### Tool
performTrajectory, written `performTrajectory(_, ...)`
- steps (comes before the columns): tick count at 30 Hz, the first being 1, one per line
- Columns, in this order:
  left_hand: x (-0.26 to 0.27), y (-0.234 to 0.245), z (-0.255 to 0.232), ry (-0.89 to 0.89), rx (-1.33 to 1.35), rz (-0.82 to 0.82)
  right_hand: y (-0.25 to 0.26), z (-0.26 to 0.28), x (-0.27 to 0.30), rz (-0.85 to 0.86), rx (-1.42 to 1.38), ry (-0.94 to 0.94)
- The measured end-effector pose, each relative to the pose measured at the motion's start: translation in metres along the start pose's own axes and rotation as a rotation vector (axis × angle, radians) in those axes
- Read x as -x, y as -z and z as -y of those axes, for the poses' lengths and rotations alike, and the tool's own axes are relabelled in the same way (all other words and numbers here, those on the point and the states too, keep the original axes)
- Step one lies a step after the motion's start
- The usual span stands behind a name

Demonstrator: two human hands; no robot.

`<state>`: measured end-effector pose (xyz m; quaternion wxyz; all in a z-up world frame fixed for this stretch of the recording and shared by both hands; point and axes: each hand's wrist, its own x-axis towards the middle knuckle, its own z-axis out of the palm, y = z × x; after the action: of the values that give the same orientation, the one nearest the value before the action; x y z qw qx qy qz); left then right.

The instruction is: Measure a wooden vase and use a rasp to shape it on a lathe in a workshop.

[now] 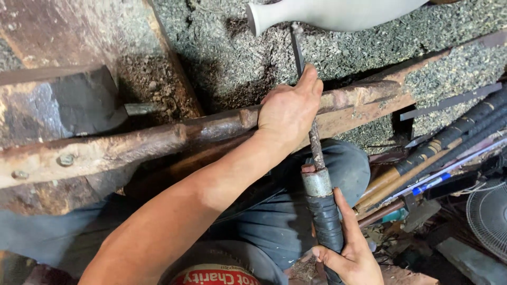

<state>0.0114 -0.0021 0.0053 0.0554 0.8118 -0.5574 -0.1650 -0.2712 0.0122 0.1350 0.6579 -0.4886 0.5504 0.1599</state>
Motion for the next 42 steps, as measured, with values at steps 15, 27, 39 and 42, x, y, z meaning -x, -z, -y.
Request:
performTrajectory(15, -0.046, 0.098, 0.096, 0.126, 0.107, 0.423, 0.029, -0.076, 0.038, -0.038, -0.049, 0.229)
performTrajectory(27, -0.056, 0.024, 0.154, 0.148, 0.551, 0.056, 0.114, -0.183, 0.024, 0.243, -0.387, 0.234)
performTrajectory(39, -0.023, 0.032, 0.168, 0.204, 0.554, 0.0, 0.162, -0.22, -0.033, -0.147, -0.367, -0.555)
performTrajectory(42, -0.025, 0.02, 0.171, 0.15, 0.535, -0.087, 0.134, -0.186, -0.027, -0.09, -0.384, -0.445)
